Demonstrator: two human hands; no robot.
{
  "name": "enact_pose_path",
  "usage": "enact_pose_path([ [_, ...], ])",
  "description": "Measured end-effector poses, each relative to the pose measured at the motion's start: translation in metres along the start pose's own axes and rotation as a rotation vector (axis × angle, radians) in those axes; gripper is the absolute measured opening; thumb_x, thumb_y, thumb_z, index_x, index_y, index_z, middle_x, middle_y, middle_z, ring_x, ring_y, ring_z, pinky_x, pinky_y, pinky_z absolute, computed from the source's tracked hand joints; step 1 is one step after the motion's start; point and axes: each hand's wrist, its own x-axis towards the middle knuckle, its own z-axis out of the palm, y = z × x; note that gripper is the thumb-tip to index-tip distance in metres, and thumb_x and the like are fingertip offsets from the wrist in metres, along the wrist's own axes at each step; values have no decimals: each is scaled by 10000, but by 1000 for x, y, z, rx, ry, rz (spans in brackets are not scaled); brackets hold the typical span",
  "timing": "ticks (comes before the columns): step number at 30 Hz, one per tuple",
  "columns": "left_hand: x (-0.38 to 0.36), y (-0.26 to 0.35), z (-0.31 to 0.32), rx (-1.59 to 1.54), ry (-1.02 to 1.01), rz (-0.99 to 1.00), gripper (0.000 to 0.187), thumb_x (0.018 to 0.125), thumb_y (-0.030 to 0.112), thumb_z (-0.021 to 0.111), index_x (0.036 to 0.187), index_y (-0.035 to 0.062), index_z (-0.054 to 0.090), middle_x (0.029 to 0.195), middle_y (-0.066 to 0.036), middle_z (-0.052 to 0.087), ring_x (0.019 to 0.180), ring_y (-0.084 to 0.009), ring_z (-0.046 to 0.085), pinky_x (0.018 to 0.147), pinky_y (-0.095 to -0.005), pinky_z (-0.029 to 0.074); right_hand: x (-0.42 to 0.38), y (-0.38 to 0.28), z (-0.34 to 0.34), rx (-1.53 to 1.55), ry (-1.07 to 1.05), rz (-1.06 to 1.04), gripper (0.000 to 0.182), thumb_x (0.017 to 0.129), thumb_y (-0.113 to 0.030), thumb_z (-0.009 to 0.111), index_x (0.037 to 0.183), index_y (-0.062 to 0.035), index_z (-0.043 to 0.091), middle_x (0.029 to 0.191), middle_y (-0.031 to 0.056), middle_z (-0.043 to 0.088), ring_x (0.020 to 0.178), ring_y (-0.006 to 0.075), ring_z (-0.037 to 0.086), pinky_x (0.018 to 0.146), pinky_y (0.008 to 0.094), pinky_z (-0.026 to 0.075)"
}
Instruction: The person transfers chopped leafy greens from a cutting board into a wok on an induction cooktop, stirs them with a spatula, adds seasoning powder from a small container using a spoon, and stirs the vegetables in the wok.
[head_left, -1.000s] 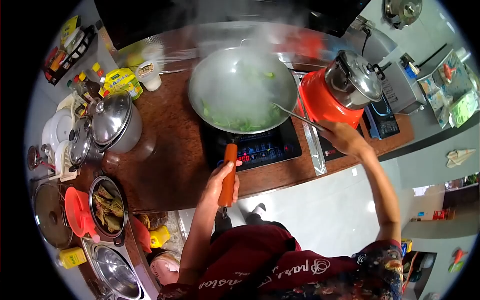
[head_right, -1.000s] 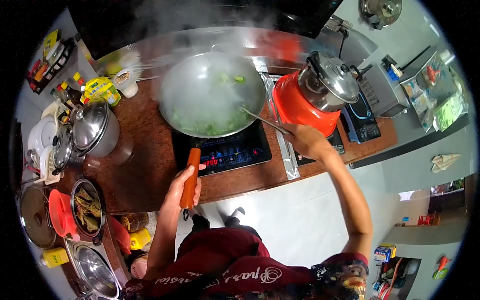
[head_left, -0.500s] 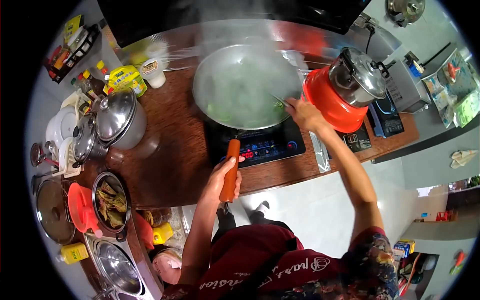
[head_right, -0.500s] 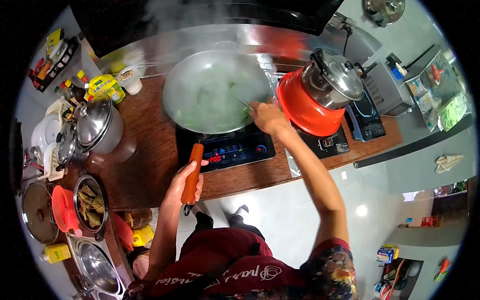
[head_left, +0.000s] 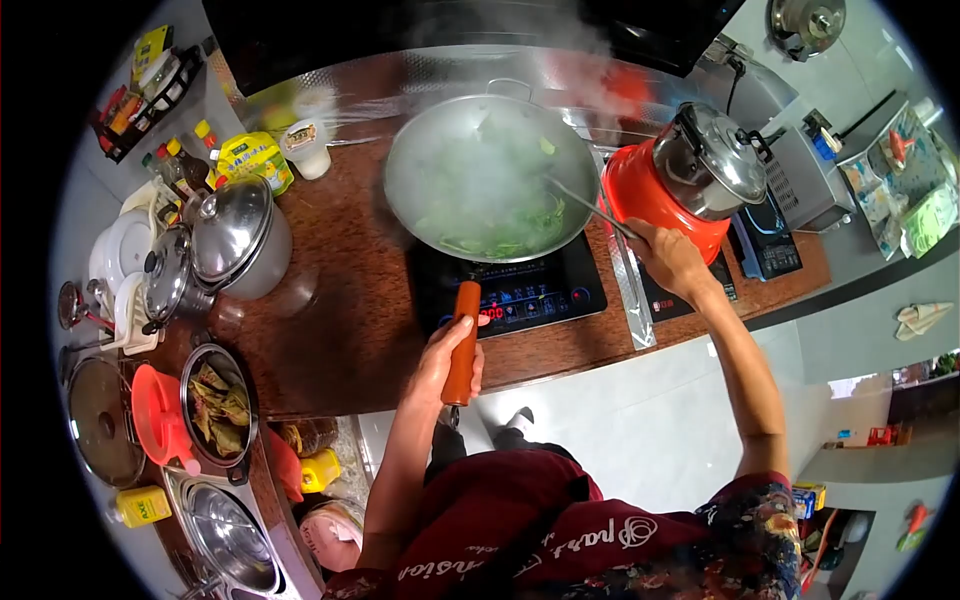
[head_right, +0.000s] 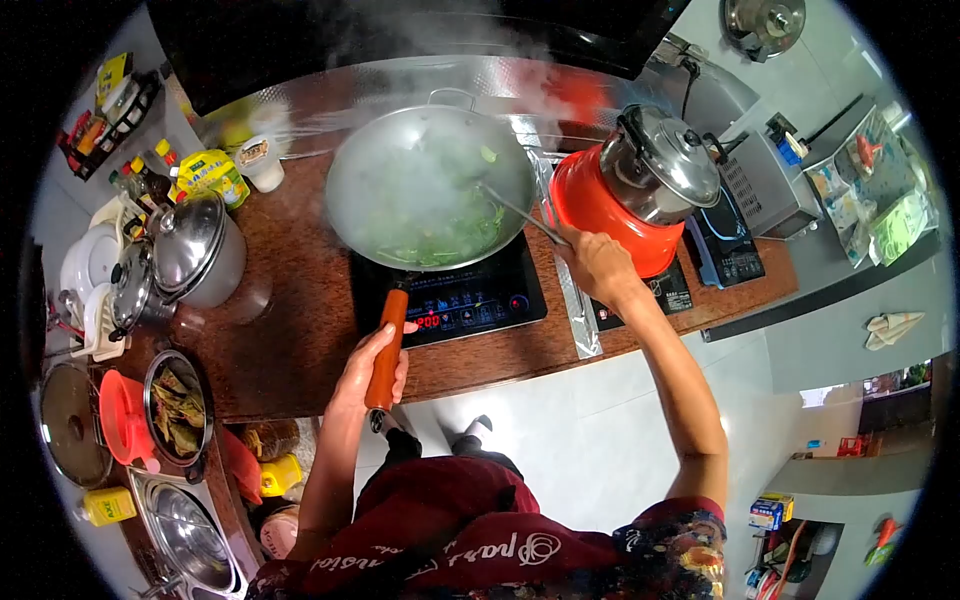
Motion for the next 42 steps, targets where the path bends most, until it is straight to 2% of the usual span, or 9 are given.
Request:
enact_pose_path([
  [4,0,0,-1,-7,5,-10,533,913,446,459,1230,18,445,535,-53,472,347,-143,444,335,-275,392,25,7,35,174,129,78,289,903,-232,487,1142,-79,544,871,240,618,839,422,583,717,495,471],
  [8,1,1,-1,5,15,-13,531,913,444,459,1230,19,442,534,-55,474,342,-144,441,332,-278,389,1,4,49,391,75,-122,232,908,-164,485,1085,-26,543,825,267,589,800,429,572,668,449,437],
  [11,0,2,-1,-9,12,-19,530,915,439,461,1231,15,438,533,-59,477,339,-148,442,330,-280,389,-34,-34,3,519,-249,63,233,917,-168,479,1078,-10,537,777,255,575,755,412,567,662,440,425],
  [18,2,1,-5,-21,-15,-19,516,918,432,460,1223,15,446,555,-67,497,357,-161,467,346,-290,403,-49,-46,-29,437,-350,-145,272,927,-199,468,1137,-34,520,843,234,605,804,395,588,710,444,450],
  [24,-1,5,-4,23,2,-21,571,904,459,471,1236,-3,427,543,-60,483,349,-150,450,337,-285,390,19,-49,21,89,-169,-89,284,916,-248,469,1129,-61,495,875,235,627,868,407,595,731,503,473],
  [30,-1,9,-5,35,12,-30,591,900,465,476,1245,-12,418,535,-62,473,337,-145,431,327,-278,374,70,-61,65,88,61,-117,276,910,-219,478,1141,-71,507,852,247,617,853,424,586,724,495,469],
  [34,1,6,-3,16,8,-17,560,908,445,470,1240,-4,426,534,-69,470,337,-152,431,326,-278,373,32,-60,41,251,-183,-168,231,906,-243,481,1050,-73,543,884,227,629,877,391,603,753,493,474],
  [39,0,7,-2,-4,15,-33,527,916,435,457,1234,16,432,534,-65,465,337,-153,430,324,-281,376,-11,-9,-25,-35,-296,-164,262,913,-291,482,1077,-104,562,882,208,631,864,374,606,729,479,474],
  [42,-1,9,-2,17,24,-42,528,917,441,452,1235,20,429,532,-58,460,337,-147,428,323,-279,375,-21,13,-50,-72,-201,-114,270,913,-286,479,1078,-97,579,874,179,633,847,352,606,729,463,472],
])
